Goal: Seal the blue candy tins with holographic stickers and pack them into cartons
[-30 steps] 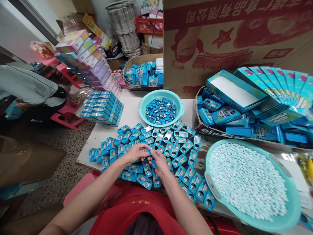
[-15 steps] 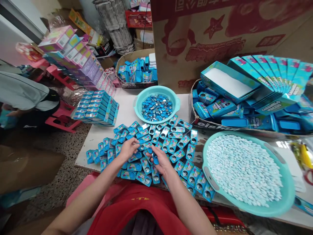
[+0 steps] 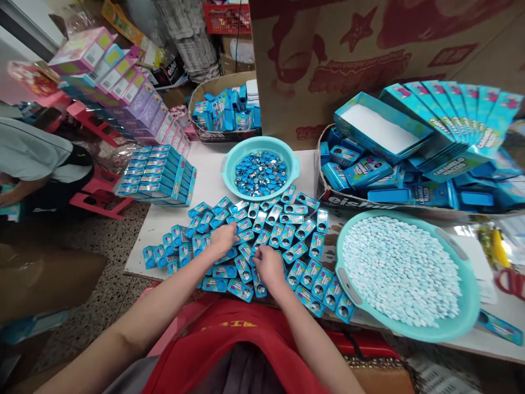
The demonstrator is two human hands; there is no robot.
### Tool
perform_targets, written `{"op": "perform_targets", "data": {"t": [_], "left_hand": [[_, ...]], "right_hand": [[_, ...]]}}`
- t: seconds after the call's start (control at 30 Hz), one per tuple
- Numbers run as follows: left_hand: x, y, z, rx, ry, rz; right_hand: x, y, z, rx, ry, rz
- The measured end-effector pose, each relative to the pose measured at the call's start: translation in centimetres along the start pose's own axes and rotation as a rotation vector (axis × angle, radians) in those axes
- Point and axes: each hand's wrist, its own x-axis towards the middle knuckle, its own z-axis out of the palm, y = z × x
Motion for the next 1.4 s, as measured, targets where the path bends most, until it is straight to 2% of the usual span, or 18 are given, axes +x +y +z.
{"op": "perform_targets", "data": {"t": [0.1, 0.17, 0.37, 0.47, 0.57, 0.63, 0.7, 0.77, 0.83, 0.9, 0.97, 1.13, 1.17, 1.3, 1.33, 1.4], "left_hand": [[0.0, -0.4, 0.6, -0.004, 0.014, 0.019], [0.3, -0.6, 1.0, -0.014, 0.016, 0.021], [0.9, -0.8, 1.4, -0.059, 0.018, 0.035], [0.3, -1.2, 0.8, -0.096, 0.041, 0.06], [-1.2, -1.7, 0.1, -0.137, 0.086, 0.091], [-2.9, -1.6, 0.2, -0.252, 0.127, 0.173], [-4.7, -0.9, 0.9, -0.452, 0.134, 0.34], [-6.2, 0.2, 2.0, -0.602, 0.073, 0.52], [-7.1, 1.2, 2.9, -0.61, -0.016, 0.583], [-7.3, 1.8, 3.5, -0.58, -0.067, 0.568], [-7.0, 1.7, 3.6, -0.61, -0.047, 0.539], [-6.9, 0.1, 3.7, -0.753, -0.012, 0.349], [-7.1, -0.1, 3.9, -0.726, 0.01, 0.369], [-8.4, -0.2, 4.9, -0.601, 0.125, 0.623], [-8.5, 0.0, 5.2, -0.623, 0.121, 0.638], [-8.3, 0.3, 5.4, -0.724, 0.083, 0.549]], "right_hand": [[0.3, -1.3, 0.2, -0.301, -0.047, 0.018], [0.6, -2.0, 0.4, -0.427, -0.089, 0.04], [0.9, -2.5, 1.2, -0.366, -0.092, 0.055], [0.8, -1.8, 0.4, -0.246, -0.073, 0.018], [0.3, -0.6, -1.2, -0.025, -0.05, -0.025], [-0.4, 0.4, -2.0, 0.246, -0.055, -0.005], [-1.3, 1.2, -2.2, 0.646, -0.121, 0.073], [-2.2, 1.6, -1.9, 1.005, -0.233, 0.151], [-3.0, 1.6, -1.3, 1.172, -0.329, 0.193], [-3.4, 1.5, -1.0, 1.219, -0.383, 0.207], [-3.6, 1.5, -1.1, 1.247, -0.407, 0.227], [-3.9, 2.1, -1.8, 1.184, -0.351, 0.378], [-4.0, 2.3, -1.8, 1.163, -0.36, 0.403], [-4.2, 2.3, -0.8, 1.131, -0.352, 0.408], [-4.1, 2.2, -0.5, 1.13, -0.335, 0.396], [-3.9, 1.9, 0.0, 1.133, -0.315, 0.376]]}}
